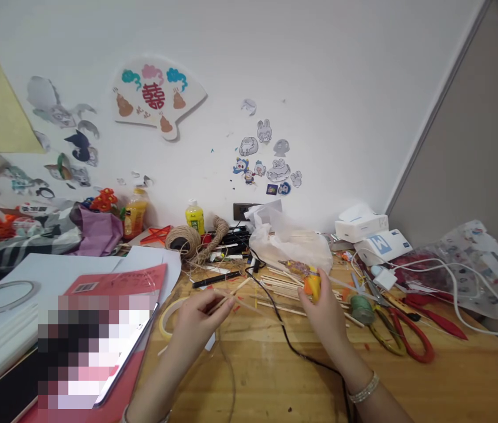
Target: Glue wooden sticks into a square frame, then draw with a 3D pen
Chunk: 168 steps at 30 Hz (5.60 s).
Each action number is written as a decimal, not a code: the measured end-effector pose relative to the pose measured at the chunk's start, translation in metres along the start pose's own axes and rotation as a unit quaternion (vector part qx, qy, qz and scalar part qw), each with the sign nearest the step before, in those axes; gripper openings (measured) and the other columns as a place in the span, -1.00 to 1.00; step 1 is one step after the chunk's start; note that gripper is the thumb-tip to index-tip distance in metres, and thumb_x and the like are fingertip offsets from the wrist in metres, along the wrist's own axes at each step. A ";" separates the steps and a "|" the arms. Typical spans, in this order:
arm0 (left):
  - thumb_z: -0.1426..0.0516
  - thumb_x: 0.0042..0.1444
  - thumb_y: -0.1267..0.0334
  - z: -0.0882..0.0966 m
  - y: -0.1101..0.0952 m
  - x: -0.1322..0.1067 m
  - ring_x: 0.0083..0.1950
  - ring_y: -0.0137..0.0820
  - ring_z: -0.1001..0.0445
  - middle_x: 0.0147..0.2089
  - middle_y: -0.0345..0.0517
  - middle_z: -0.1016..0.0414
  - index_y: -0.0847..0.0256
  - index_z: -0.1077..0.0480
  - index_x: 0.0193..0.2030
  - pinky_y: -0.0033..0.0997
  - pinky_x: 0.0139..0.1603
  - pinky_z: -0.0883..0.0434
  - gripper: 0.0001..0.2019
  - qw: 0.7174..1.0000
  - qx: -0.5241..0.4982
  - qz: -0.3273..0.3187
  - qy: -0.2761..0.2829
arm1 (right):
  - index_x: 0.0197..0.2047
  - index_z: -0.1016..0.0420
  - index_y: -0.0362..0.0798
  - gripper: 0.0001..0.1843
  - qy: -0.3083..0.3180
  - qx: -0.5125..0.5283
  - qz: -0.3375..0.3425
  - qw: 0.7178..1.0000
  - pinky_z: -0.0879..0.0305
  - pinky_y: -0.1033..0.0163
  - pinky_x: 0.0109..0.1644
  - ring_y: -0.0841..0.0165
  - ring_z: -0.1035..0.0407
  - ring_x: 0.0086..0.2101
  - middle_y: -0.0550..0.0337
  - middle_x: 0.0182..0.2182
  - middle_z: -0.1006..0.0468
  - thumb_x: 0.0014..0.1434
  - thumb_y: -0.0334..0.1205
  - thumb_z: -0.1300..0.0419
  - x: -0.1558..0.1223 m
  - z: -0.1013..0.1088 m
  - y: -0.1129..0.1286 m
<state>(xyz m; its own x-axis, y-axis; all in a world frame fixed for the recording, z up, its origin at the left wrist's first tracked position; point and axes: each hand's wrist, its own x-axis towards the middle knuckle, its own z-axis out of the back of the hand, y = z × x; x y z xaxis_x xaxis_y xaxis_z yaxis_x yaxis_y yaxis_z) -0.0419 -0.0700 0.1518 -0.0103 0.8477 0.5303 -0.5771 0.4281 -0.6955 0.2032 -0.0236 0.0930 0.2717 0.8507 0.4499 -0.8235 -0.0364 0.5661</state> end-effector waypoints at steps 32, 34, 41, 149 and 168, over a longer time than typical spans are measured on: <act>-0.11 0.03 0.13 -0.007 -0.001 -0.003 -0.57 -0.48 -0.31 -0.63 -0.26 -0.42 0.22 -0.44 -0.57 -0.54 -0.54 -0.18 -0.73 0.999 0.040 0.025 0.004 | 0.38 0.23 -0.09 -0.29 -0.131 0.037 0.304 0.943 -0.41 0.17 -0.43 0.19 -0.43 -0.40 -0.02 -0.31 -0.49 0.25 -0.24 0.00 -0.042 0.003 0.033; -0.11 0.03 0.14 -0.007 -0.001 -0.004 -0.57 -0.48 -0.30 -0.63 -0.26 -0.41 0.22 -0.45 -0.57 -0.55 -0.55 -0.17 -0.74 0.999 0.037 0.022 0.003 | 0.38 0.23 -0.09 -0.29 -0.130 0.045 0.307 0.942 -0.41 0.18 -0.43 0.19 -0.43 -0.39 -0.02 -0.31 -0.49 0.25 -0.26 0.01 -0.043 0.003 0.032; -0.11 0.04 0.16 -0.007 0.000 -0.003 -0.57 -0.49 -0.32 -0.62 -0.27 -0.44 0.21 -0.46 -0.55 -0.56 -0.55 -0.18 -0.76 0.999 0.026 0.026 0.007 | 0.38 0.21 -0.09 -0.32 -0.106 0.058 0.308 0.944 -0.41 0.16 -0.40 0.18 -0.42 -0.36 -0.02 -0.31 -0.47 0.26 -0.28 0.02 -0.044 0.001 0.030; -0.04 0.10 -0.03 -0.001 -0.011 -0.008 -0.62 -0.53 -0.13 -0.65 -0.31 -0.18 0.22 -0.34 -0.59 -0.52 -0.62 -0.07 -0.60 0.983 -0.135 0.122 0.030 | -0.16 -0.46 -0.04 -0.77 0.008 0.182 0.349 0.919 -0.42 0.21 -0.19 0.30 -0.50 -0.27 0.07 -0.28 -0.61 0.32 -0.28 0.03 -0.037 -0.003 0.022; -0.03 0.10 -0.06 -0.003 -0.009 -0.011 -0.65 -0.53 -0.09 -0.71 -0.35 -0.09 0.22 -0.32 -0.62 -0.51 -0.61 -0.04 -0.56 0.981 -0.150 0.123 0.000 | -0.16 -0.46 -0.06 -0.75 0.004 0.155 0.373 0.915 -0.43 0.22 -0.25 0.28 -0.51 -0.30 0.05 -0.30 -0.62 0.32 -0.31 0.05 -0.037 0.003 0.026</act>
<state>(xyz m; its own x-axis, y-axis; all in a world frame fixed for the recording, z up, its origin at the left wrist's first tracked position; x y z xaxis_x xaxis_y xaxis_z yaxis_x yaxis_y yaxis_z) -0.0342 -0.0827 0.1509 -0.1189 0.9368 0.3291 -0.2916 0.2838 -0.9135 0.1732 -0.0577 0.0930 -0.3131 0.5329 0.7861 -0.5975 -0.7539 0.2732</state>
